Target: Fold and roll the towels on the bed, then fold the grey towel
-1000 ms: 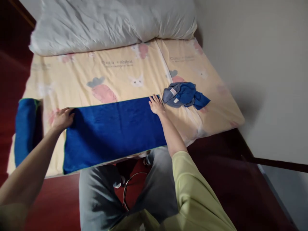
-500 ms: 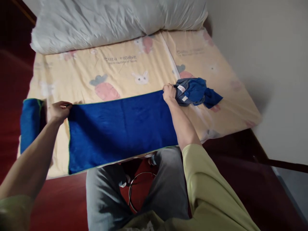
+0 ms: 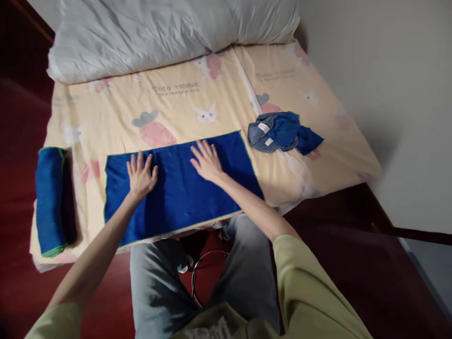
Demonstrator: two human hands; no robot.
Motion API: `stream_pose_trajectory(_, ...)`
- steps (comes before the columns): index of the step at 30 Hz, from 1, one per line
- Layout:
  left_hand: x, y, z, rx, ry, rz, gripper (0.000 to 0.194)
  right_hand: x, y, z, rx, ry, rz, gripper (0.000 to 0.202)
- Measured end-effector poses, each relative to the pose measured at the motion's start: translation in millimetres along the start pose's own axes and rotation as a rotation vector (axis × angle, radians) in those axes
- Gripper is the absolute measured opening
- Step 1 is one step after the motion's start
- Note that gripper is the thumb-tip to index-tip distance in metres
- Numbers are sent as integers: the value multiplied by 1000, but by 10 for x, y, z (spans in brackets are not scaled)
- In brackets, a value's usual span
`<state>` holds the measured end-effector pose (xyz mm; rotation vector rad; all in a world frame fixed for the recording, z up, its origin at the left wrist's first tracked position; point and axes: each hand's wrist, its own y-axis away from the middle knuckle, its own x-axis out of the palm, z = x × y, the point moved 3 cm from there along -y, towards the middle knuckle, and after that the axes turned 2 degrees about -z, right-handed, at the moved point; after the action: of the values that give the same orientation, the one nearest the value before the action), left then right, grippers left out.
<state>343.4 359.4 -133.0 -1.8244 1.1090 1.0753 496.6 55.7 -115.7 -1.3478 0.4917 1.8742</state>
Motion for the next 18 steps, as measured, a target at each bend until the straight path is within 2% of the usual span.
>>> stream_pose_trajectory(2,121,215,-323,29,2,52,70,211,201,317,-81,-21,83,65)
stream_pose_trajectory(3,157,296,-427,27,-3,66,69,298,268,398,-100,-24,111,65)
stream_pose_trajectory(5,184,391,-529,1,-15,69,68,416,313,382,-79,-25,130,65)
stream_pose_trajectory(7,169,403,-541,-31,-26,60,69,452,268,171,-5,-27,116,67)
stream_pose_trajectory(10,96,361,-494,-71,-31,67,70,402,176,-322,127,-19,90,71)
stream_pose_trajectory(14,-58,383,-312,-162,-30,63,71,260,233,-947,323,47,57,72)
stream_pose_trajectory(16,-121,456,-161,-207,-56,50,74,178,346,-1139,407,102,44,70)
stream_pose_trajectory(18,-164,569,4,-241,-87,27,75,92,502,-1215,458,136,27,68)
